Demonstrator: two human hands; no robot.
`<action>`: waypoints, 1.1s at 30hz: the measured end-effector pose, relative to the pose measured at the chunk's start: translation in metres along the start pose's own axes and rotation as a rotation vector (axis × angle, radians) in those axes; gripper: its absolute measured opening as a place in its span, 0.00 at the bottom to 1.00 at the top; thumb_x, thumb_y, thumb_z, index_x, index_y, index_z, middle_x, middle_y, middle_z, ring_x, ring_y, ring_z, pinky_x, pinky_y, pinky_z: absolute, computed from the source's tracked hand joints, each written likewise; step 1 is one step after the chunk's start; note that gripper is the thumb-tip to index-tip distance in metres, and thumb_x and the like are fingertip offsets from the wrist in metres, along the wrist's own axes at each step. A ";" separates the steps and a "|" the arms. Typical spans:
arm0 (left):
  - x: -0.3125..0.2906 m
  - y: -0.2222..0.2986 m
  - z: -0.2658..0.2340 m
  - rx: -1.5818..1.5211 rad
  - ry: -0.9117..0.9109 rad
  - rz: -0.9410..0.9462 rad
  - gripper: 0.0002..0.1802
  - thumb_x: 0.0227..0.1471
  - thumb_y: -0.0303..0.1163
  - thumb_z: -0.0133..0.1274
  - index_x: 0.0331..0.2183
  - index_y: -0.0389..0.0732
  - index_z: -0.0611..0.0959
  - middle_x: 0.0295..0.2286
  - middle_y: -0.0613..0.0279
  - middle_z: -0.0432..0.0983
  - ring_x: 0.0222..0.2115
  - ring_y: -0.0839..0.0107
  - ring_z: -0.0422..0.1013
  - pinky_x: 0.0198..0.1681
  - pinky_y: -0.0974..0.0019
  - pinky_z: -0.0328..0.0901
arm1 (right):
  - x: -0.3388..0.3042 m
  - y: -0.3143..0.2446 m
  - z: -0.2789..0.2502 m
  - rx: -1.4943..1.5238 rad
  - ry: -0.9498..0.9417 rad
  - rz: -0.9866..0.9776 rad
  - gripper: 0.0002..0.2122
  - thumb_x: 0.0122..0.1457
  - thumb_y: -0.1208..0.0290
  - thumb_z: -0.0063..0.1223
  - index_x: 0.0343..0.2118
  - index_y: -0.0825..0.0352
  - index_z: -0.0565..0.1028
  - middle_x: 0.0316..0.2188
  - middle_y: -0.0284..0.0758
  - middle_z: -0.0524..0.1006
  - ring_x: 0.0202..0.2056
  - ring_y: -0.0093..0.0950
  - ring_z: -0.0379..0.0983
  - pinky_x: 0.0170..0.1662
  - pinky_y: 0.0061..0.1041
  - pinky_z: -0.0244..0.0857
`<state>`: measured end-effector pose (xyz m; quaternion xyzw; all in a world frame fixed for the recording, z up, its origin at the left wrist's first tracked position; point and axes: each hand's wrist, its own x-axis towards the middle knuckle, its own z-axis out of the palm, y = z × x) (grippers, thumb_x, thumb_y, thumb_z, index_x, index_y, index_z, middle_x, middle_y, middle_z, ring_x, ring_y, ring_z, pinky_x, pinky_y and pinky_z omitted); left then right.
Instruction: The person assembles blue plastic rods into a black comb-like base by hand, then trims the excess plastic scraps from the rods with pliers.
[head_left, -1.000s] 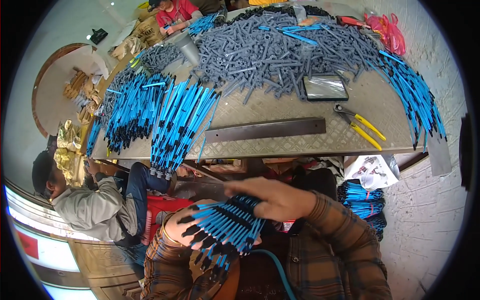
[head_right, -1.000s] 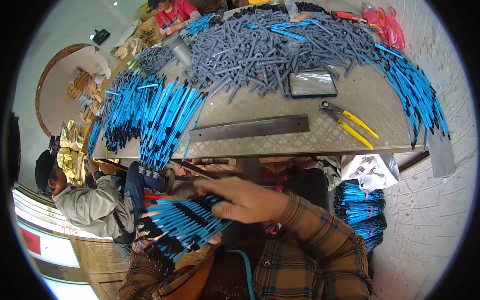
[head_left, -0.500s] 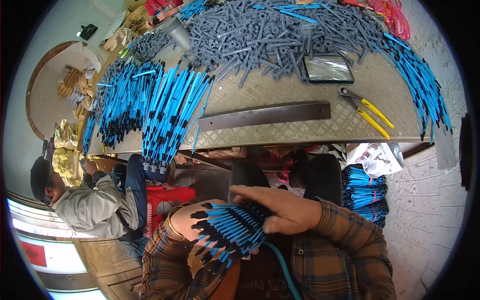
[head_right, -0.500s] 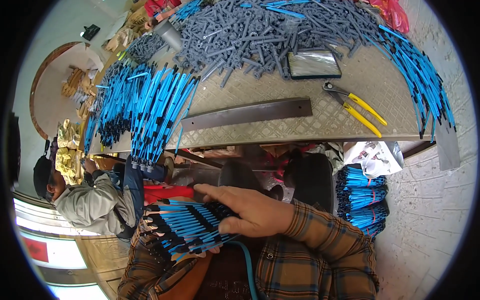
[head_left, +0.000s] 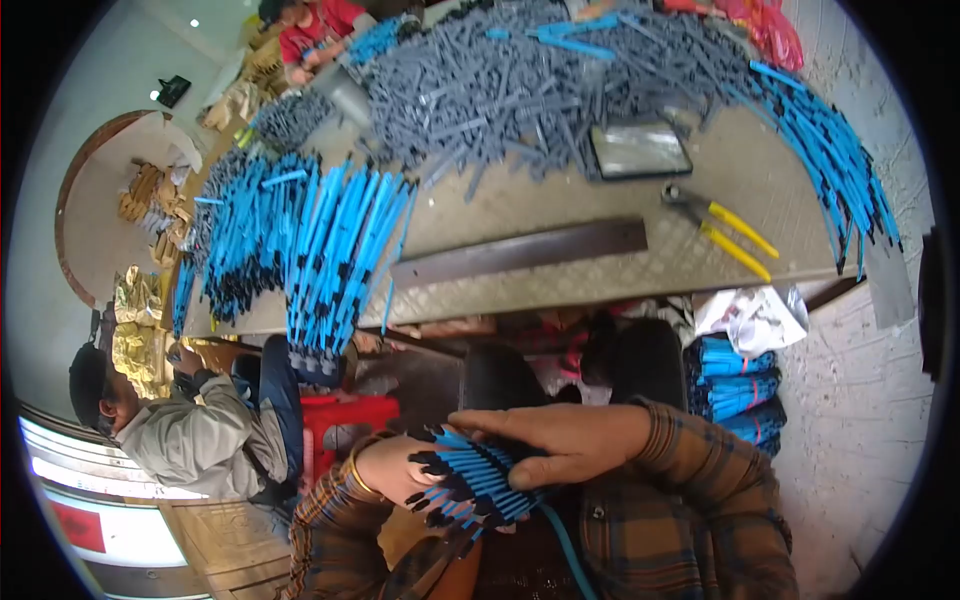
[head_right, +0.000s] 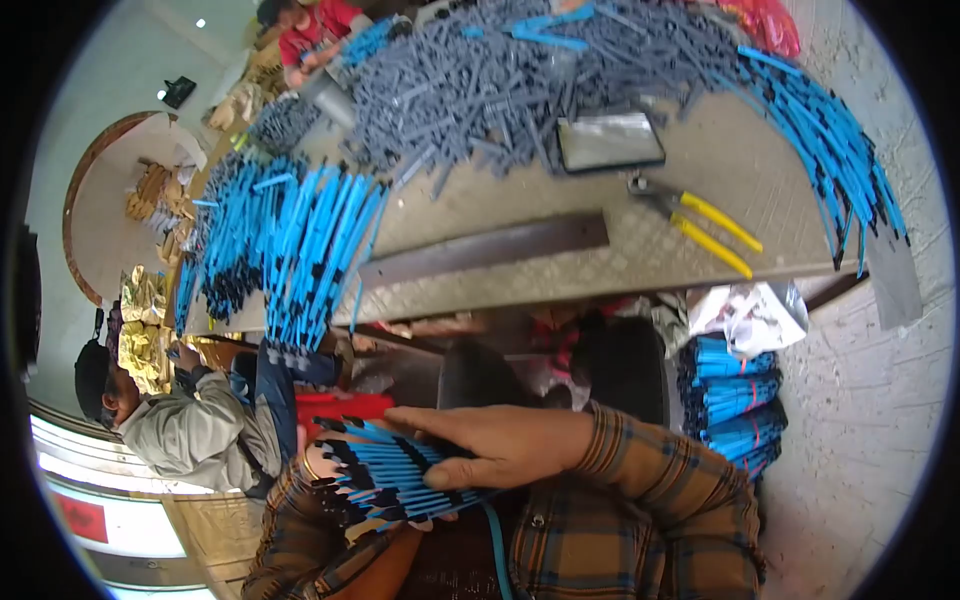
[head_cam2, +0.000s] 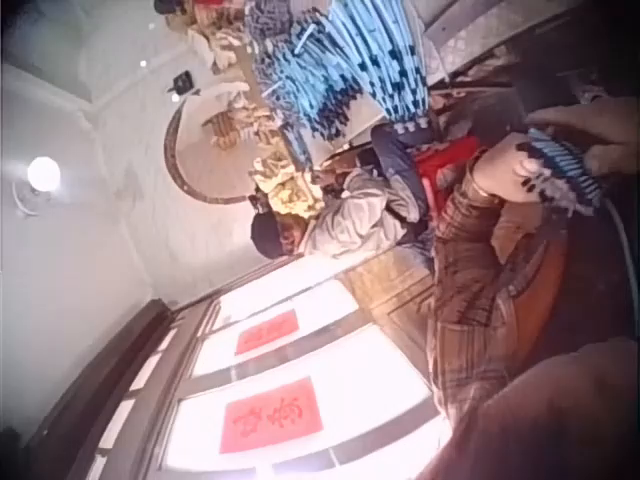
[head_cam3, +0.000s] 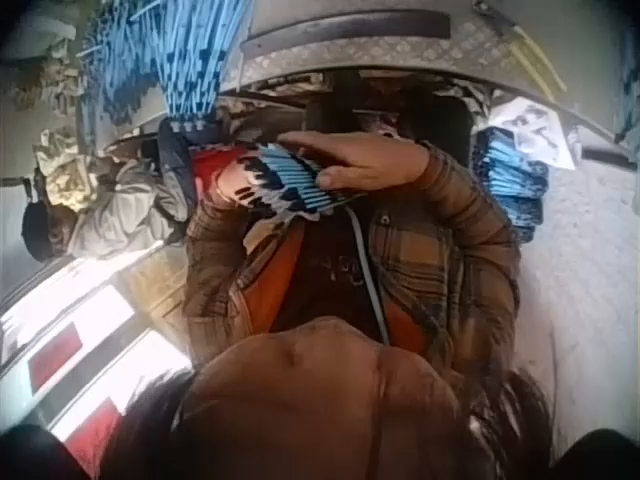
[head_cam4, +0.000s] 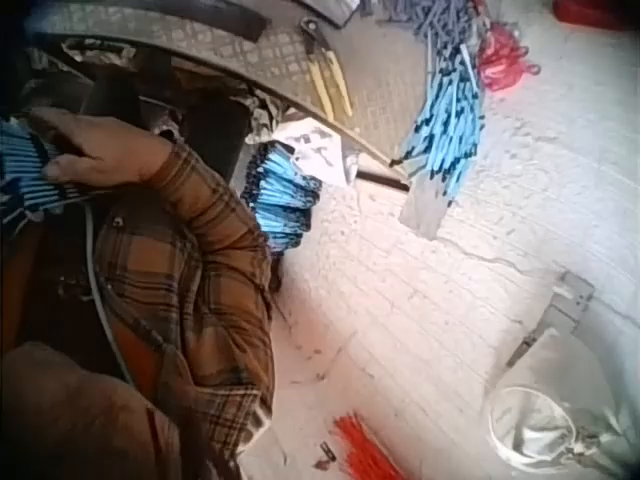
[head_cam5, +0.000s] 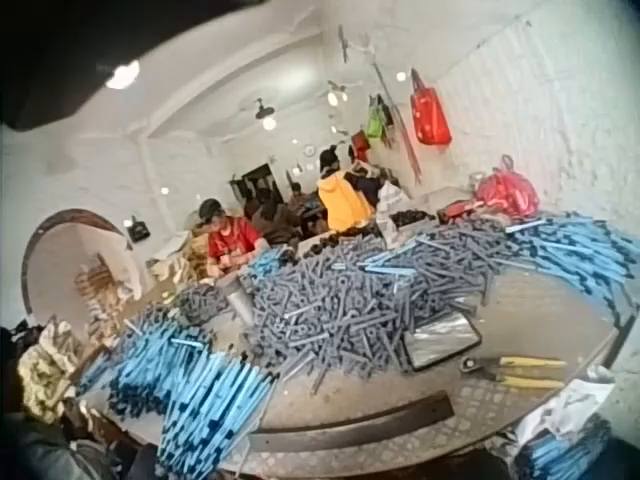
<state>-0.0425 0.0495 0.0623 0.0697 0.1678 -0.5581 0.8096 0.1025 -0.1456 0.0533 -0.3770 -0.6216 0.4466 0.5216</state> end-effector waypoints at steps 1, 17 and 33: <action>-0.002 0.000 -0.002 0.035 0.003 0.011 0.21 0.58 0.32 0.40 0.51 0.30 0.64 0.47 0.45 0.66 0.48 0.60 0.66 0.48 0.66 0.64 | -0.001 0.005 -0.001 0.077 0.038 -0.014 0.37 0.58 0.44 0.36 0.60 0.70 0.46 0.53 0.49 0.60 0.55 0.36 0.58 0.55 0.30 0.51; -0.008 -0.013 0.000 0.687 0.084 0.531 0.23 0.57 0.34 0.37 0.52 0.35 0.64 0.50 0.47 0.63 0.52 0.55 0.60 0.53 0.52 0.56 | -0.041 0.071 0.009 0.039 0.056 0.260 0.48 0.46 0.42 0.53 0.61 0.67 0.43 0.57 0.45 0.57 0.57 0.38 0.55 0.59 0.32 0.46; -0.039 0.028 0.046 1.272 0.120 0.795 0.24 0.53 0.23 0.44 0.53 0.40 0.65 0.47 0.46 0.67 0.52 0.53 0.61 0.54 0.48 0.54 | 0.022 0.065 0.008 0.690 0.353 -0.153 0.36 0.57 0.45 0.38 0.60 0.70 0.47 0.57 0.43 0.57 0.58 0.35 0.54 0.60 0.33 0.45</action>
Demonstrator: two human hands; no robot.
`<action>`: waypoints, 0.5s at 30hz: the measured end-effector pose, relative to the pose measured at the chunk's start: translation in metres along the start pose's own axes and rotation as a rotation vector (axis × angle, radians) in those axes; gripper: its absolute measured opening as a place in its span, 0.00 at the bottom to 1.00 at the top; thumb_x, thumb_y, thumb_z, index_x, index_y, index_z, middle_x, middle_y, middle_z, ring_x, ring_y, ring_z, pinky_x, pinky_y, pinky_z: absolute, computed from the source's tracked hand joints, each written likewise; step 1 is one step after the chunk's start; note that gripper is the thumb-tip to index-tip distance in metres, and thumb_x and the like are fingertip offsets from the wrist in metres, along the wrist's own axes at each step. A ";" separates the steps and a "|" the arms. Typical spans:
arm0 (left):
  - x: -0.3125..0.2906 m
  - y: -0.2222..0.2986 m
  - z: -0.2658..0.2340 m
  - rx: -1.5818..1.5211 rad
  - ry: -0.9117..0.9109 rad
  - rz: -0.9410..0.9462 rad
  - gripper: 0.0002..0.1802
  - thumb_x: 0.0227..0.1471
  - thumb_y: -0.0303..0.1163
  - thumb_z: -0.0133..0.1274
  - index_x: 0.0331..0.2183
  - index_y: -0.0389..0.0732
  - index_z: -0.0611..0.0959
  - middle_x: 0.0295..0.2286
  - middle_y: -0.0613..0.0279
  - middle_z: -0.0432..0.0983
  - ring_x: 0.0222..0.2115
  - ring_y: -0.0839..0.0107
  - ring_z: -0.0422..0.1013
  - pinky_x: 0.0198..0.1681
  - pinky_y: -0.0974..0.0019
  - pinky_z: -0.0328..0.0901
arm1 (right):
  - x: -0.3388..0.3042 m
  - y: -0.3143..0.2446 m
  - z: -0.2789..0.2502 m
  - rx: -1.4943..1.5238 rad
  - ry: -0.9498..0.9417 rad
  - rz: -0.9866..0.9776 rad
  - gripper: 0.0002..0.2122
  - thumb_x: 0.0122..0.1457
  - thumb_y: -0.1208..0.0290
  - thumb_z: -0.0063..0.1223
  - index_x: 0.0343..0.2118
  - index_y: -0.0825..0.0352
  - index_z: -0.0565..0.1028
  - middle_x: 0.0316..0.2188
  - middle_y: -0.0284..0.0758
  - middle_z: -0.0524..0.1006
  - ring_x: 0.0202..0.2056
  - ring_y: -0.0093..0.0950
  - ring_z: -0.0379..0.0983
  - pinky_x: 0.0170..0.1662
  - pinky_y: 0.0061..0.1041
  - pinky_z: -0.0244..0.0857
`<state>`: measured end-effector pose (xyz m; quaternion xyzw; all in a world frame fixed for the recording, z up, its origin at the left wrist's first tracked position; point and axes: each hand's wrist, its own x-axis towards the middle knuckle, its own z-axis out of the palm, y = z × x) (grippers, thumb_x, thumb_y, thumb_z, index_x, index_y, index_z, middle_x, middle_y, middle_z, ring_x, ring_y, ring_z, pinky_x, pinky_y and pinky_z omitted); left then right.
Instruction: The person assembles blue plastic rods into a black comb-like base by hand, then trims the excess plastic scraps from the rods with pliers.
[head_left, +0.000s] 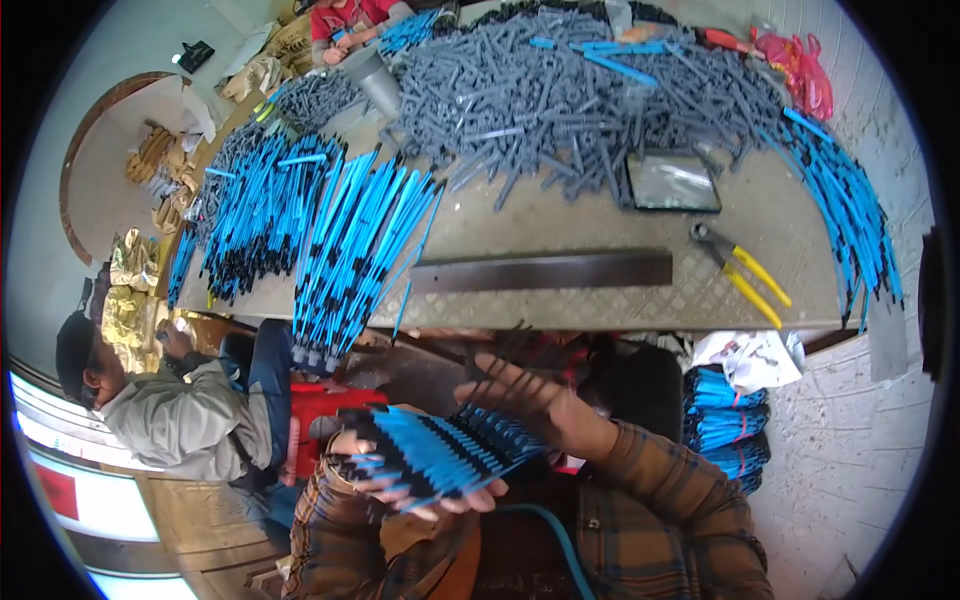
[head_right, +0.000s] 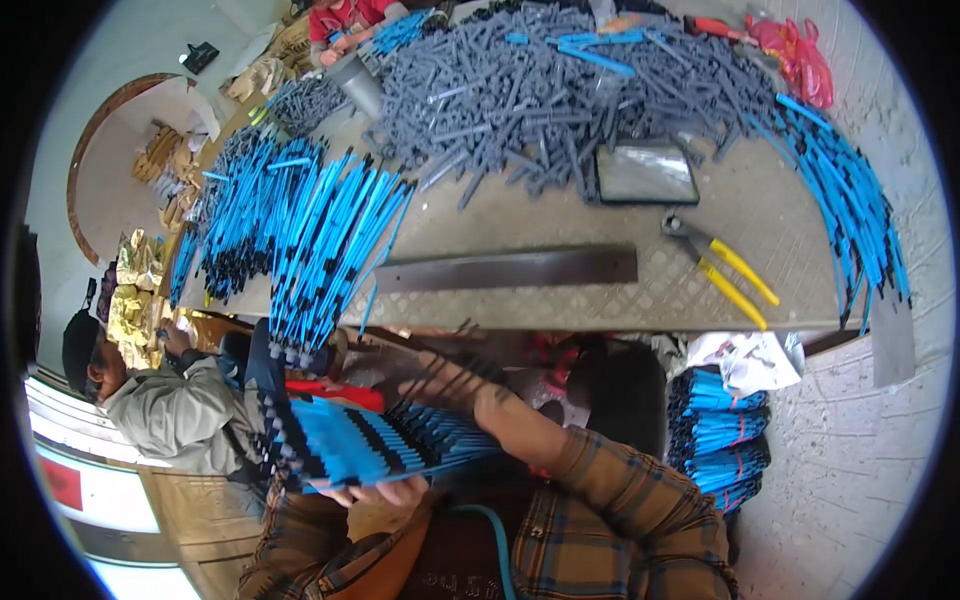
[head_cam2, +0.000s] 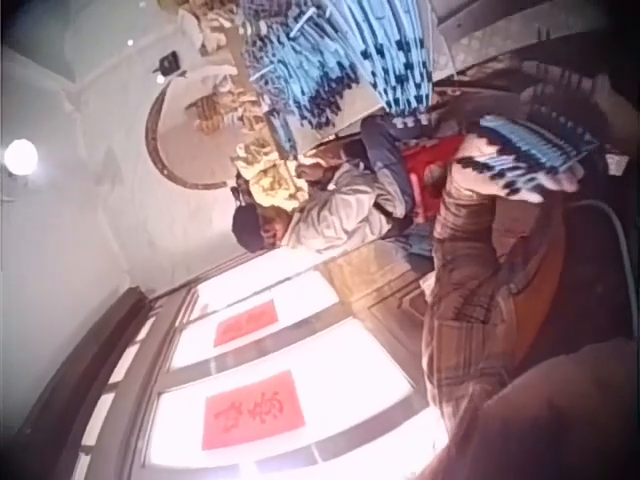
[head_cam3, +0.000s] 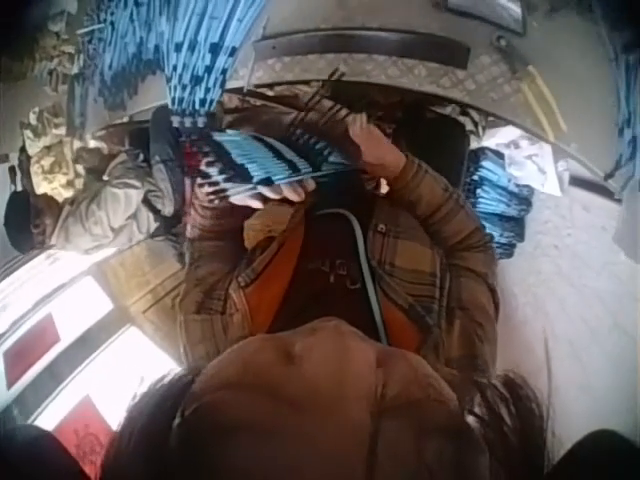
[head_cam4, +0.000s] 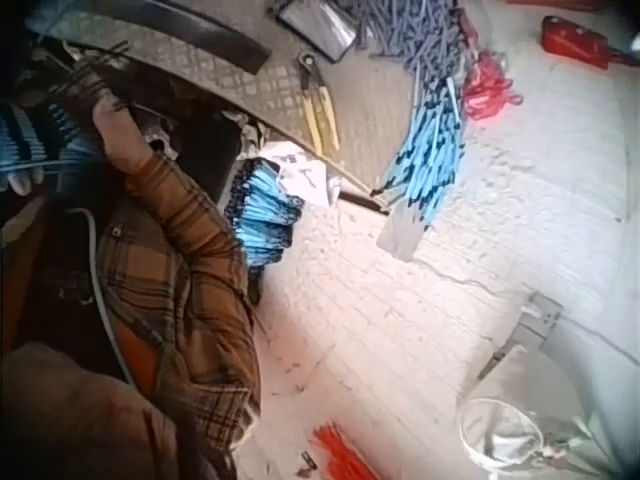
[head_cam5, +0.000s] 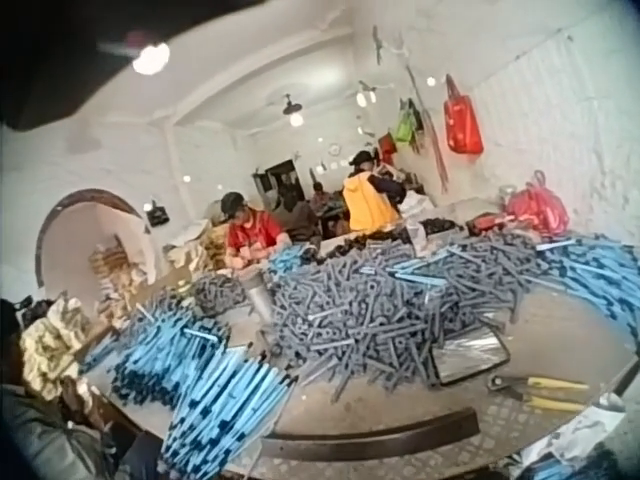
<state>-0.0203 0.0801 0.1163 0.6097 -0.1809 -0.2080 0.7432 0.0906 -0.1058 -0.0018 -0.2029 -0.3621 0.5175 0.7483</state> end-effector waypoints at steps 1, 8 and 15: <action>0.016 0.004 -0.006 0.037 -0.005 0.032 0.24 0.53 0.22 0.44 0.53 0.40 0.65 0.47 0.46 0.67 0.52 0.53 0.61 0.54 0.48 0.54 | 0.010 -0.004 -0.003 0.217 0.069 -0.007 0.38 0.57 0.41 0.32 0.60 0.67 0.45 0.57 0.42 0.58 0.58 0.33 0.53 0.60 0.34 0.45; 0.055 -0.020 -0.013 -0.048 0.379 0.130 0.26 0.44 0.15 0.53 0.48 0.40 0.72 0.41 0.53 0.74 0.46 0.60 0.68 0.52 0.58 0.59 | 0.047 -0.158 -0.090 -1.418 0.701 0.042 0.18 0.58 0.63 0.46 0.47 0.71 0.68 0.41 0.39 0.75 0.40 0.24 0.71 0.42 0.22 0.64; 0.069 -0.047 -0.027 0.120 0.382 -0.004 0.17 0.45 0.23 0.56 0.42 0.36 0.78 0.39 0.59 0.76 0.41 0.74 0.70 0.46 0.71 0.62 | 0.021 -0.226 -0.154 -2.165 0.600 0.215 0.08 0.51 0.67 0.50 0.30 0.66 0.73 0.28 0.41 0.73 0.31 0.38 0.71 0.33 0.34 0.65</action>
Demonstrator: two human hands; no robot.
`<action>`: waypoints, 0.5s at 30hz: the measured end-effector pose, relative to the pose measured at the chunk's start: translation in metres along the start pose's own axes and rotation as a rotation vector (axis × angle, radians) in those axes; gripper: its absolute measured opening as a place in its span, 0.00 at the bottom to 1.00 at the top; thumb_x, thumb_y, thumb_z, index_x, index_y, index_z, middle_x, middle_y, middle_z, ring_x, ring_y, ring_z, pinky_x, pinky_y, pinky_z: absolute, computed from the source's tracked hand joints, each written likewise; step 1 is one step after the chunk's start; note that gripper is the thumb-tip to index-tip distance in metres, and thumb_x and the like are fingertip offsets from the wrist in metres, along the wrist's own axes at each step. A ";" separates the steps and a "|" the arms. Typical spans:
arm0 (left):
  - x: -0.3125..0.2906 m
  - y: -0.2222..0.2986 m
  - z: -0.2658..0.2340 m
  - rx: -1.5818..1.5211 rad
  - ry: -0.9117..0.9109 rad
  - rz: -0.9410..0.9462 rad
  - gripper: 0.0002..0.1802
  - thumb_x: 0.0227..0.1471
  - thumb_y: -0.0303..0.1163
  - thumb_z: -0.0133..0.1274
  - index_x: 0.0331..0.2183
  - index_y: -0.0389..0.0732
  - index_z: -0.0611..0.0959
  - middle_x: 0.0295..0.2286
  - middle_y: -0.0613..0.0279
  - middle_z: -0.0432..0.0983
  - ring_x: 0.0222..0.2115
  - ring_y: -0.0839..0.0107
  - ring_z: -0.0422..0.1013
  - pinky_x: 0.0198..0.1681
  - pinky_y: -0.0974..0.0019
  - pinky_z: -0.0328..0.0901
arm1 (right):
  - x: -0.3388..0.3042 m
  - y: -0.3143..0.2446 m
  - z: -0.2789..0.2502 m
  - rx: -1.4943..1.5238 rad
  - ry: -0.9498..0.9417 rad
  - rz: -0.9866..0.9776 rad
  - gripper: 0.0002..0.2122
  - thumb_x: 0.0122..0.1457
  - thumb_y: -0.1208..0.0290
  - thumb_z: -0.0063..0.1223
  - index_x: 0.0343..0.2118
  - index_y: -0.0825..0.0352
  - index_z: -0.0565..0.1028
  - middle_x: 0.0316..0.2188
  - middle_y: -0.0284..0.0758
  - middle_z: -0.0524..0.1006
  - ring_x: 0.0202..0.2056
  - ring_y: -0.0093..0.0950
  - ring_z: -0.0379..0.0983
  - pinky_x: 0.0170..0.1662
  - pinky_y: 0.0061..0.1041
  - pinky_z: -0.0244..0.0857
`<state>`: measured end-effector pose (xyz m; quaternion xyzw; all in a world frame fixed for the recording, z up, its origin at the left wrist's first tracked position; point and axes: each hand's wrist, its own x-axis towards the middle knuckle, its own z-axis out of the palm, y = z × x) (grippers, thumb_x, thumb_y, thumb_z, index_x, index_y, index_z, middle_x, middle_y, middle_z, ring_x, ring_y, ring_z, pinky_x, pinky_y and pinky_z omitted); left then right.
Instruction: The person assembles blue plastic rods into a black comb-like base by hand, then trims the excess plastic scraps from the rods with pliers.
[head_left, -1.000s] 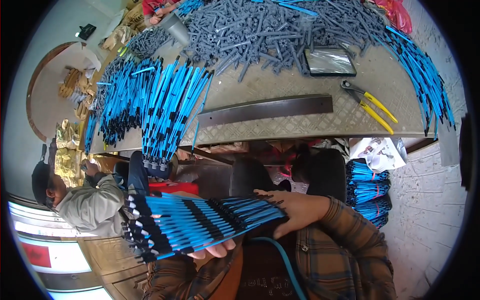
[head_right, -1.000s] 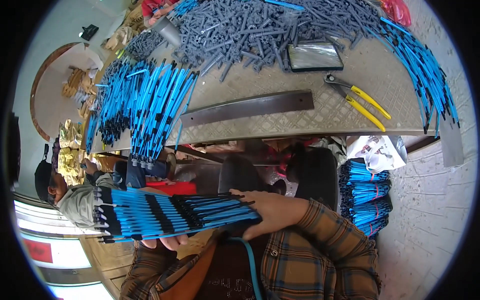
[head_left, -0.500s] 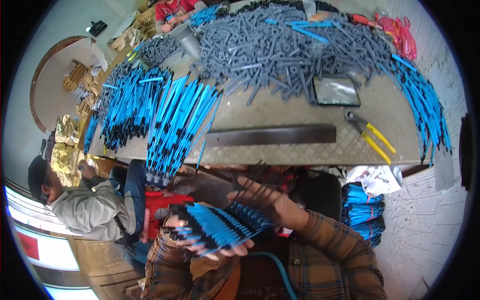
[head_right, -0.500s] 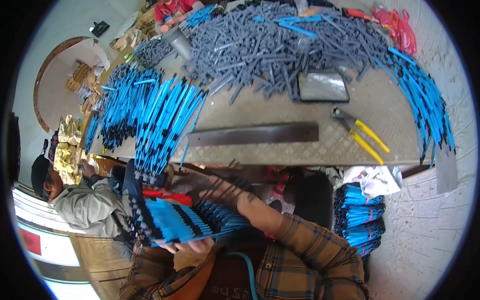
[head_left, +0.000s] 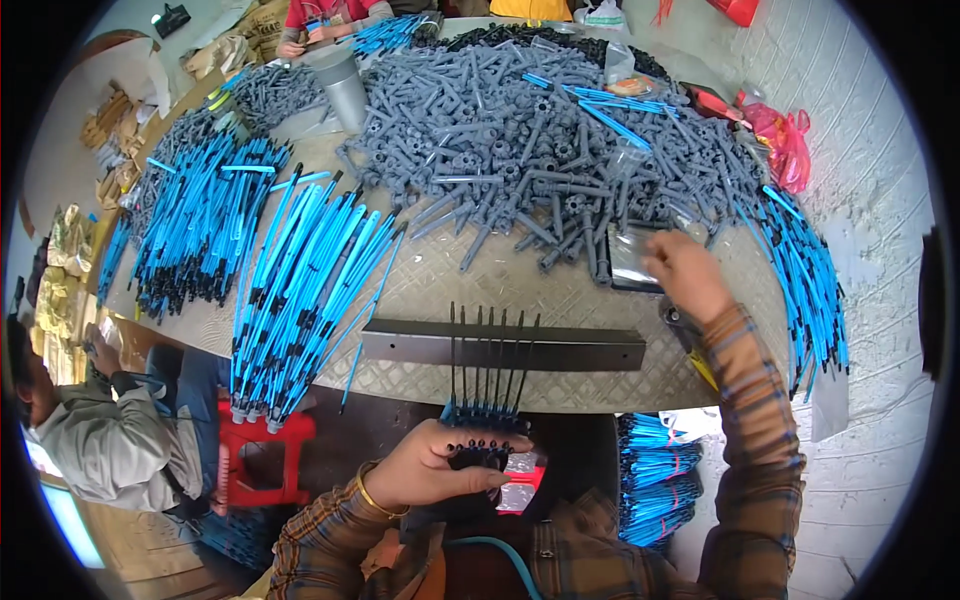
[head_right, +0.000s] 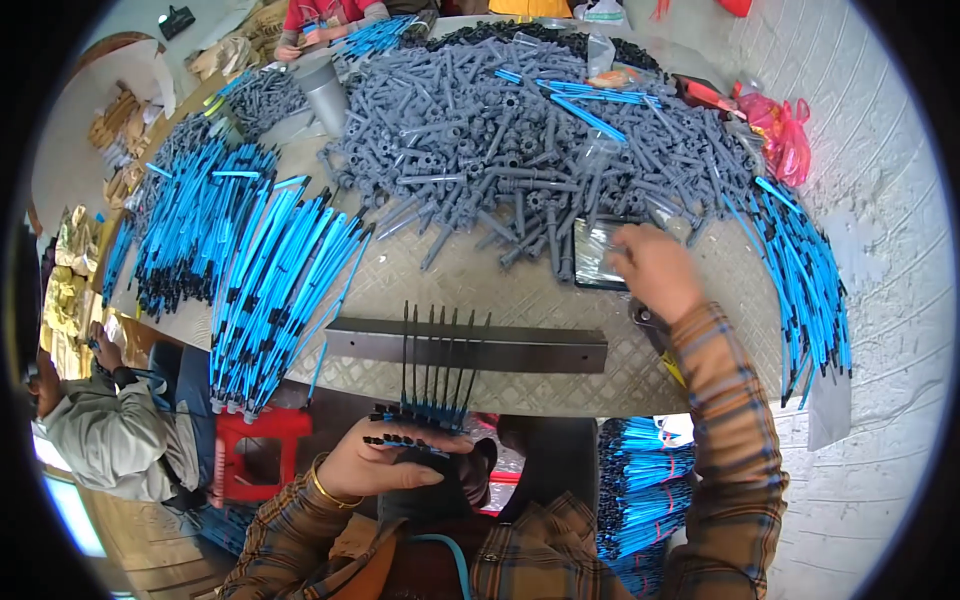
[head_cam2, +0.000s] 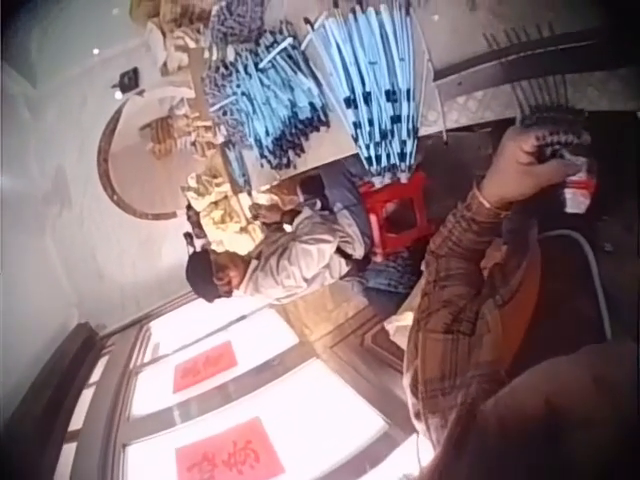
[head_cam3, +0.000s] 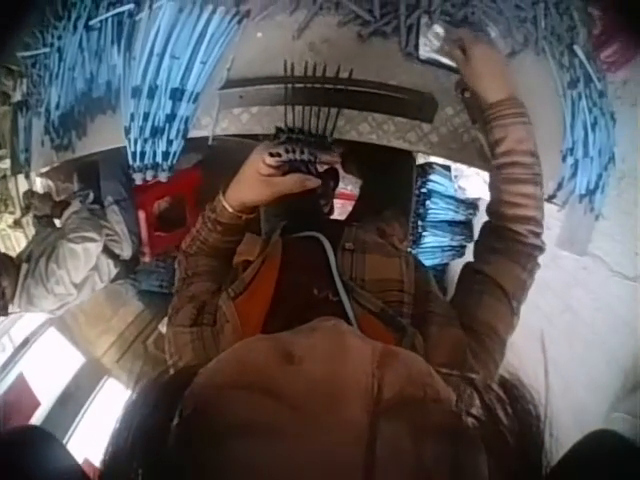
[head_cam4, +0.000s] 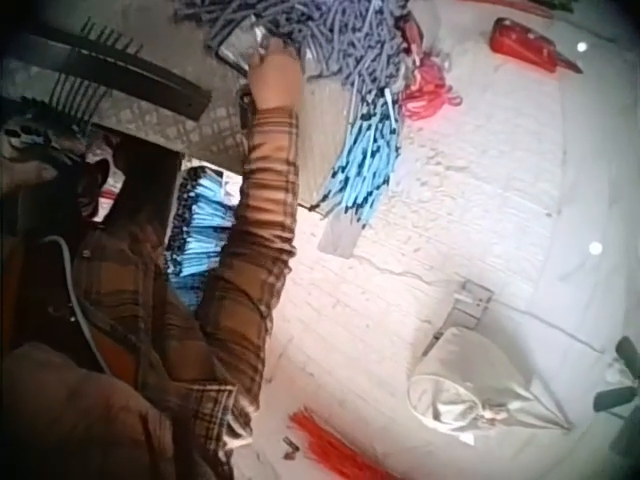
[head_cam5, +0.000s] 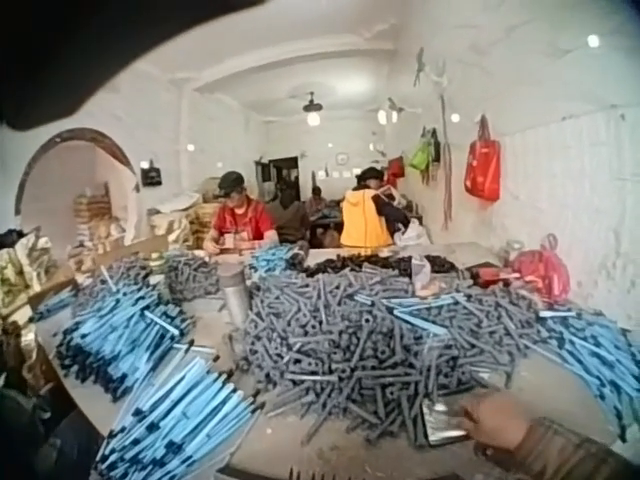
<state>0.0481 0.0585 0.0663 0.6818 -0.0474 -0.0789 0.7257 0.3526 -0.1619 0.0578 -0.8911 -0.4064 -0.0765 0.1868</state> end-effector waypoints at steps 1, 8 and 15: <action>0.002 0.000 -0.001 -0.007 -0.012 0.010 0.17 0.45 0.23 0.56 0.42 0.36 0.78 0.39 0.59 0.76 0.41 0.74 0.70 0.46 0.71 0.62 | 0.002 0.005 0.004 -0.016 0.001 0.006 0.08 0.51 0.67 0.50 0.30 0.66 0.73 0.28 0.41 0.73 0.31 0.38 0.71 0.33 0.34 0.65; 0.002 0.007 -0.001 -0.187 0.064 -0.171 0.14 0.46 0.17 0.52 0.39 0.31 0.78 0.41 0.52 0.74 0.45 0.65 0.68 0.50 0.64 0.60 | 0.013 0.007 0.011 -0.152 -0.049 -0.037 0.05 0.49 0.70 0.50 0.29 0.63 0.72 0.27 0.39 0.72 0.33 0.40 0.70 0.35 0.37 0.63; -0.004 -0.012 0.011 -0.231 0.136 -0.018 0.12 0.52 0.21 0.48 0.41 0.33 0.77 0.38 0.60 0.76 0.39 0.74 0.71 0.44 0.70 0.64 | 0.004 0.004 0.015 -0.171 0.040 -0.140 0.04 0.51 0.71 0.49 0.27 0.66 0.70 0.27 0.41 0.71 0.30 0.42 0.68 0.34 0.37 0.63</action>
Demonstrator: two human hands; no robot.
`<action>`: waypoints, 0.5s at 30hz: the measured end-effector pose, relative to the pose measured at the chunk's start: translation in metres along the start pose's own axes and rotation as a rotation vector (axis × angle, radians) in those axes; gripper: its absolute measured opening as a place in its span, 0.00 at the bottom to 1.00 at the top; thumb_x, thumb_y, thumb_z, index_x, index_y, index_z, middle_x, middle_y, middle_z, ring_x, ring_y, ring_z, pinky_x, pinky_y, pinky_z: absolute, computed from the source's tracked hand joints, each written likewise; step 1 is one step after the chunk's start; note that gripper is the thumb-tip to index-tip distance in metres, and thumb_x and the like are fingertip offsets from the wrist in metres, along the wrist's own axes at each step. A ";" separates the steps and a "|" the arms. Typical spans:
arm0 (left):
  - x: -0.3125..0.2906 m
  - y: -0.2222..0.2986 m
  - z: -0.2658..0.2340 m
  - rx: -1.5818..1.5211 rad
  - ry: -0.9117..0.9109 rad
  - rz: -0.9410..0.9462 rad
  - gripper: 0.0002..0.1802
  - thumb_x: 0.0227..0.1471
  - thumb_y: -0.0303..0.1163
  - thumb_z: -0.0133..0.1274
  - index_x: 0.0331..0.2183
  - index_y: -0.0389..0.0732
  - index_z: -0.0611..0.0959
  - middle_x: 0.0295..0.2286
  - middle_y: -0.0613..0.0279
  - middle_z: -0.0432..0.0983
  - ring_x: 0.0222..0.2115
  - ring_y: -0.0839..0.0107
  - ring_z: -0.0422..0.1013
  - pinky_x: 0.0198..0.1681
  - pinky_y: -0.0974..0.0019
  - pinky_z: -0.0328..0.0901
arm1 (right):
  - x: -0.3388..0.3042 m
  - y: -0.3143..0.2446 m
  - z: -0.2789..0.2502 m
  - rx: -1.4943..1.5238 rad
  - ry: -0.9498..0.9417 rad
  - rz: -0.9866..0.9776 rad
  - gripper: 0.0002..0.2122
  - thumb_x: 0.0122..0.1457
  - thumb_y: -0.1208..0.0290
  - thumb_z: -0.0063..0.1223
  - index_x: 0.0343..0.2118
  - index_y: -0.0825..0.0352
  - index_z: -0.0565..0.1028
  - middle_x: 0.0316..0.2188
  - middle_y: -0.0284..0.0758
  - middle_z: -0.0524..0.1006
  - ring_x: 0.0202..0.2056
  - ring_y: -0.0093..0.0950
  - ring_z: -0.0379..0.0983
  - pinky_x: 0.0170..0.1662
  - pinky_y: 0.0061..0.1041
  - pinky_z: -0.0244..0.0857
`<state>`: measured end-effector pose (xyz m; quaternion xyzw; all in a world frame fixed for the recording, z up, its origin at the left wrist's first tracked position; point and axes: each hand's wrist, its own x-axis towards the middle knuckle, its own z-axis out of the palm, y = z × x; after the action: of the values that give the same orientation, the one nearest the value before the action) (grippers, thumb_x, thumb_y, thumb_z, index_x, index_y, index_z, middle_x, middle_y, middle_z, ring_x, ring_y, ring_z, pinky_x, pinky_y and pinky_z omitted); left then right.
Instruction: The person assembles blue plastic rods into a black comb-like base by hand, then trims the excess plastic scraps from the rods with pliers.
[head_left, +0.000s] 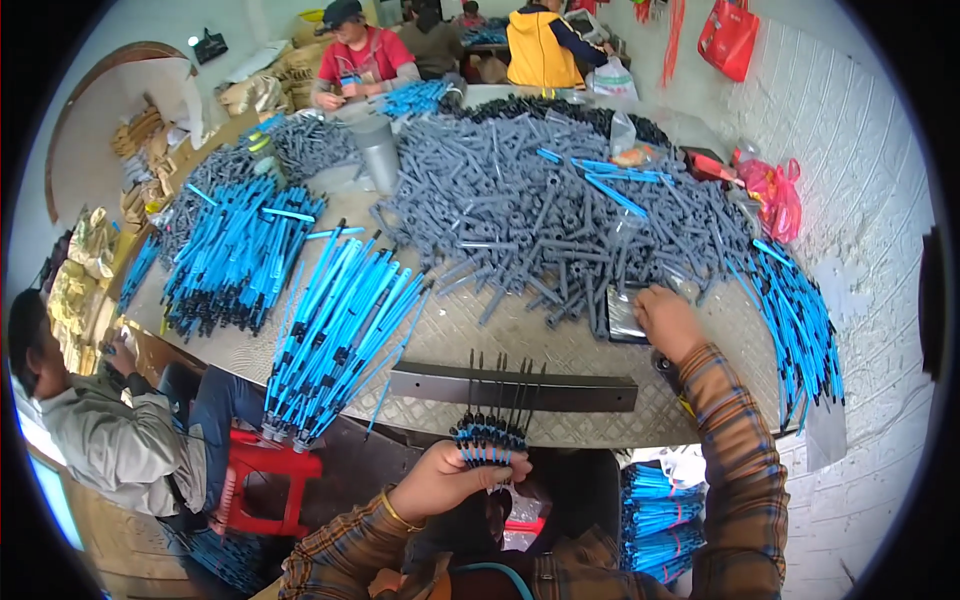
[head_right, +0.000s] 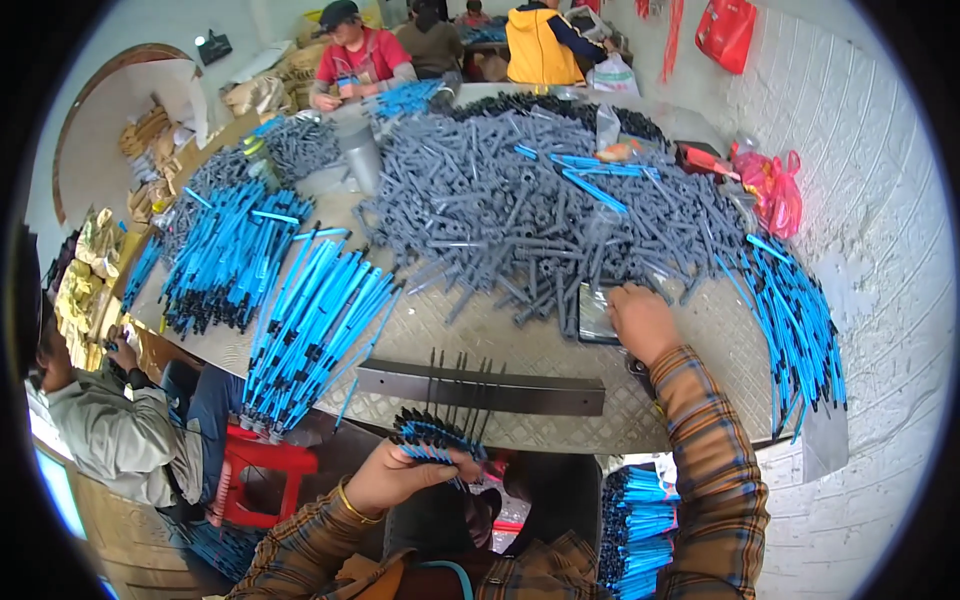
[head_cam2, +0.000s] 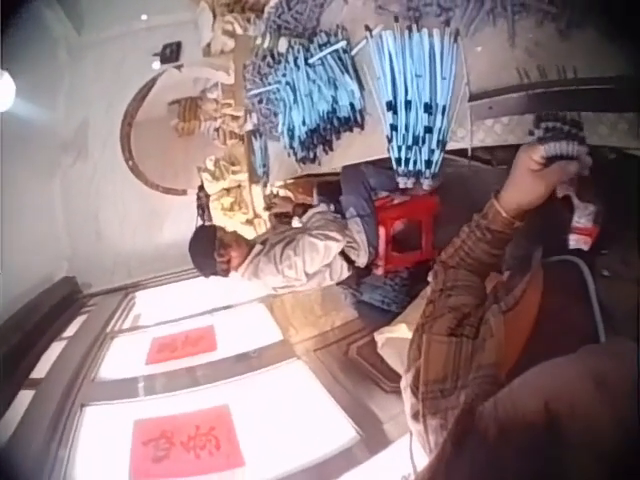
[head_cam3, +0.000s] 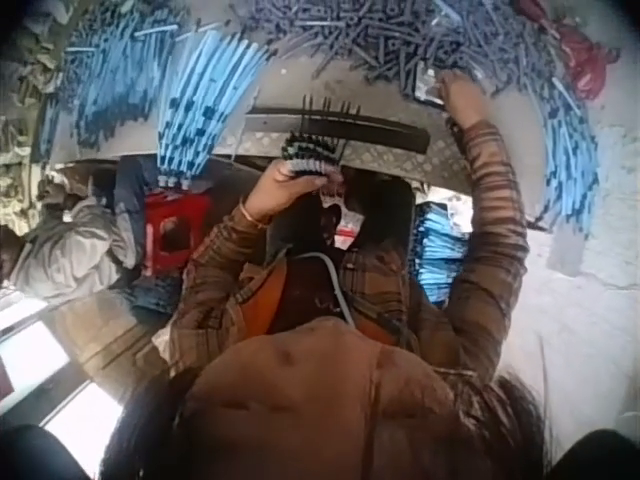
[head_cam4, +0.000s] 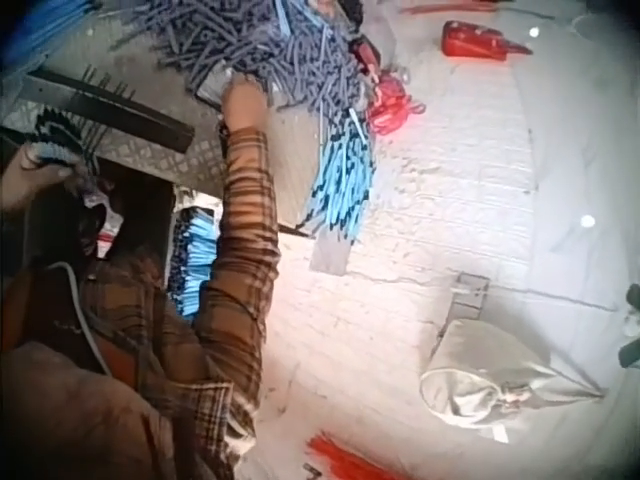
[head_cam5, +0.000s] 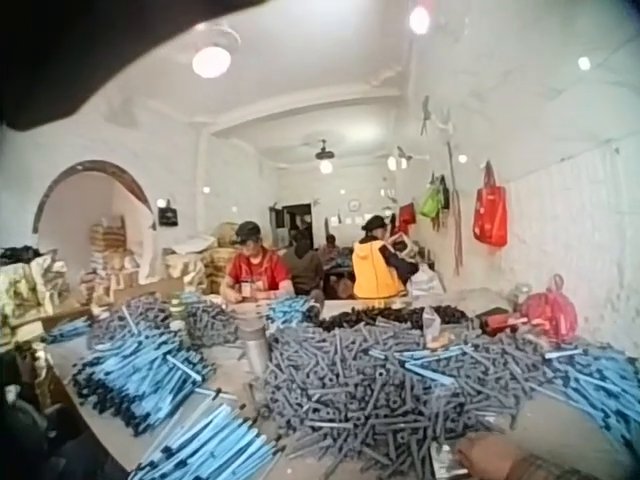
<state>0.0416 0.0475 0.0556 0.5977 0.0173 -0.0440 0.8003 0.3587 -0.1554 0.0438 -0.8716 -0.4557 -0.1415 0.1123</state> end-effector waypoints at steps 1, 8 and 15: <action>-0.001 -0.001 0.001 -0.103 0.022 -0.021 0.12 0.52 0.21 0.48 0.40 0.33 0.77 0.38 0.60 0.76 0.39 0.74 0.71 0.44 0.70 0.65 | -0.002 0.000 -0.002 0.021 0.007 0.009 0.04 0.50 0.72 0.49 0.27 0.66 0.70 0.27 0.41 0.71 0.30 0.42 0.68 0.34 0.37 0.63; 0.003 0.007 0.008 0.037 0.101 0.095 0.11 0.50 0.20 0.49 0.39 0.35 0.77 0.35 0.54 0.76 0.38 0.67 0.72 0.45 0.65 0.66 | 0.000 0.000 -0.010 0.028 0.208 -0.033 0.04 0.51 0.73 0.49 0.28 0.67 0.69 0.23 0.40 0.70 0.27 0.38 0.68 0.31 0.33 0.63; 0.006 0.001 0.001 -0.029 0.171 0.113 0.12 0.52 0.21 0.48 0.41 0.35 0.77 0.35 0.59 0.77 0.37 0.72 0.72 0.44 0.68 0.66 | -0.026 -0.132 -0.092 0.693 0.027 -0.029 0.03 0.55 0.73 0.45 0.28 0.65 0.70 0.18 0.35 0.68 0.21 0.23 0.66 0.25 0.24 0.60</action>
<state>0.0475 0.0465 0.0561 0.5876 0.0525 0.0525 0.8058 0.2219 -0.1312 0.1300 -0.7732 -0.4874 0.0085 0.4056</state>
